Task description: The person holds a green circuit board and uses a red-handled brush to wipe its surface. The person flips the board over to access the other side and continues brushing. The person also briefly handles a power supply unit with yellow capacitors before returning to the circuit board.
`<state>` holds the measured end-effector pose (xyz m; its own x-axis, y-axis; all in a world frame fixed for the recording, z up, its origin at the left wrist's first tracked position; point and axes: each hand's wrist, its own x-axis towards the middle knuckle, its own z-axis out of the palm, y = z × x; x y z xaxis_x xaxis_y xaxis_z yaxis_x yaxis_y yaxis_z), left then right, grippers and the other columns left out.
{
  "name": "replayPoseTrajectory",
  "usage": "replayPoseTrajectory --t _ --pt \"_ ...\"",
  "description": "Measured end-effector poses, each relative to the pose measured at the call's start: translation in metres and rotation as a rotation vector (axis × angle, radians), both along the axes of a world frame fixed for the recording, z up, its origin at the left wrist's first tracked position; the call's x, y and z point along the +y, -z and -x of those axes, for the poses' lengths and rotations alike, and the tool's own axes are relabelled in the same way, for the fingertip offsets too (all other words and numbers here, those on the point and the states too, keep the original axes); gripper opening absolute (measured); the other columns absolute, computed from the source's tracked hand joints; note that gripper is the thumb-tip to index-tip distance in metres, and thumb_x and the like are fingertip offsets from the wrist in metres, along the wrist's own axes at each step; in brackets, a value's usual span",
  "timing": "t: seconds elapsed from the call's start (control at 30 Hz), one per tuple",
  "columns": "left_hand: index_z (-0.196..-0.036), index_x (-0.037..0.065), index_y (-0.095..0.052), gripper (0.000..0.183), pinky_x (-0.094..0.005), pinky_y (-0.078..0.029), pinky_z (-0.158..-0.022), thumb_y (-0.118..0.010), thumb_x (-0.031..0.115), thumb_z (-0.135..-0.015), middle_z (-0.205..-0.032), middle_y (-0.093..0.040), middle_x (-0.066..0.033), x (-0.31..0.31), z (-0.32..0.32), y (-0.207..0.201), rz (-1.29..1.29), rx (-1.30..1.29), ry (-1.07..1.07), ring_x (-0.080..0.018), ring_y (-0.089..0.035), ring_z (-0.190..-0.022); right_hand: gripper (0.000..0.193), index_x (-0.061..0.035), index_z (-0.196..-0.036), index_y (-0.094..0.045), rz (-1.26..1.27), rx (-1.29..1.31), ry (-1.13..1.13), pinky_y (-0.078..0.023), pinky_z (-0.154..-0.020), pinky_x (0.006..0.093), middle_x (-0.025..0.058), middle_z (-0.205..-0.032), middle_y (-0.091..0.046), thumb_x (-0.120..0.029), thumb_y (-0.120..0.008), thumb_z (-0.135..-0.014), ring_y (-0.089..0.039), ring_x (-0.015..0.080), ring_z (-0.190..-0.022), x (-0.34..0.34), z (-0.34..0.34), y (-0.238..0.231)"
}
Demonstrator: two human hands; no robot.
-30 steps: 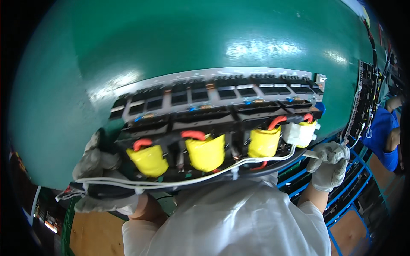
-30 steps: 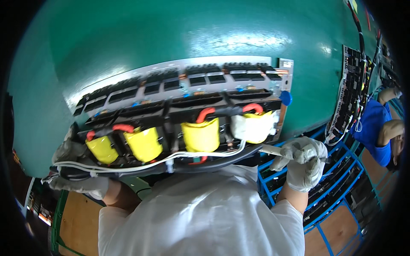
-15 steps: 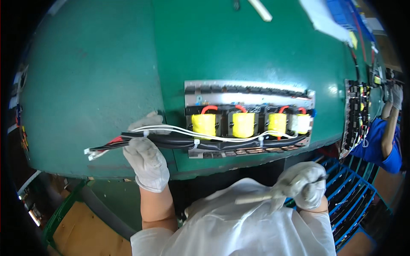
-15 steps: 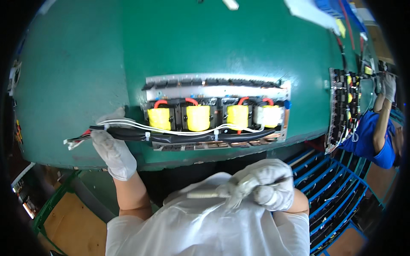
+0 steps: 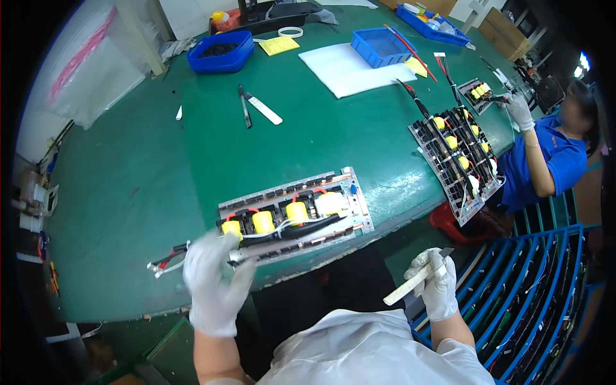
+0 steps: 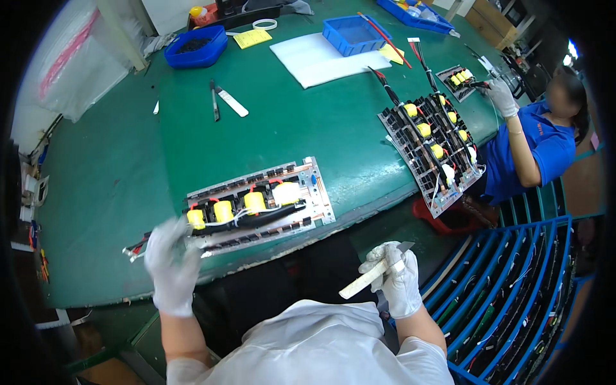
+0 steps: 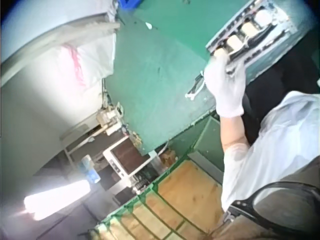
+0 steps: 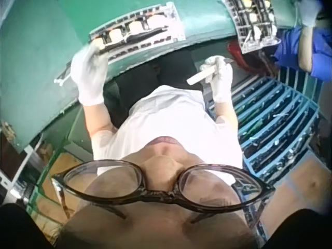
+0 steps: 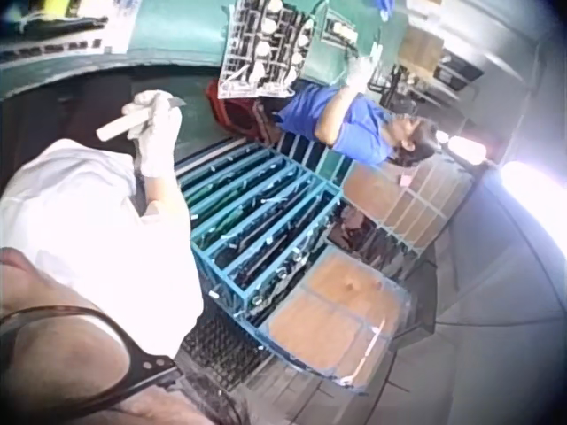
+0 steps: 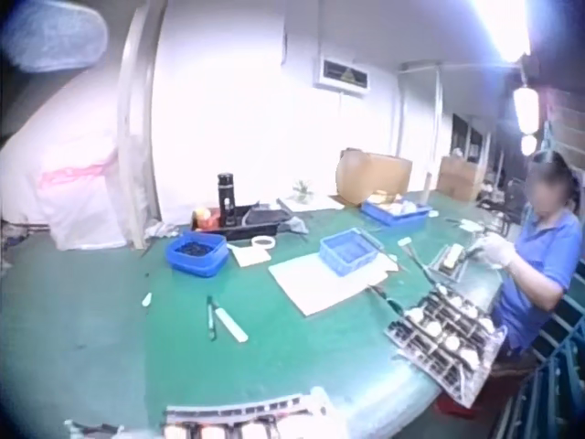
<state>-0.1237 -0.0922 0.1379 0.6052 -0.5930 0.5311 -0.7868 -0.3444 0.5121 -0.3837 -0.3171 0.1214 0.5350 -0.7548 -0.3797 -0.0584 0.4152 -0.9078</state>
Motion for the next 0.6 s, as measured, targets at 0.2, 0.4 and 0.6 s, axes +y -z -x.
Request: replayPoseTrajectory --t 0.2,0.4,0.6 --pt "-0.119 0.001 -0.052 0.062 -0.0418 -0.045 -0.089 -0.073 0.027 -0.066 -0.112 -0.058 -0.0198 -0.07 -0.017 -0.002 -0.708 -0.067 0.274 -0.0347 -0.056 -0.102 0.037 -0.0035 -0.082 -0.051 0.001 -0.046 0.012 -0.042 -0.04 0.0245 0.0086 -0.074 -0.056 -0.039 -0.054 -0.09 -0.06 0.0186 -0.058 -0.015 0.044 0.009" --pt "-0.123 0.001 -0.045 0.073 -0.0421 -0.045 -0.087 -0.074 0.027 -0.061 -0.113 -0.055 -0.0209 -0.101 -0.009 0.003 -0.89 -0.035 0.183 -0.0351 -0.054 -0.104 0.045 -0.0003 -0.081 -0.054 -0.068 0.049 0.092 -0.04 -0.039 0.0225 0.016 -0.066 -0.061 -0.044 -0.052 -0.089 -0.054 0.0152 -0.045 -0.041 0.094 0.029" --pt "-0.104 0.002 -0.055 0.056 -0.0421 -0.049 -0.078 -0.076 0.032 -0.061 -0.098 -0.059 -0.018 -0.114 -0.005 0.008 -0.927 -0.06 0.181 -0.035 -0.058 -0.091 0.039 -0.0011 -0.083 -0.054 -0.141 -0.009 0.094 -0.041 -0.041 0.0225 0.0143 -0.068 -0.061 -0.039 -0.052 -0.089 -0.056 0.0145 -0.049 -0.068 0.117 0.059"
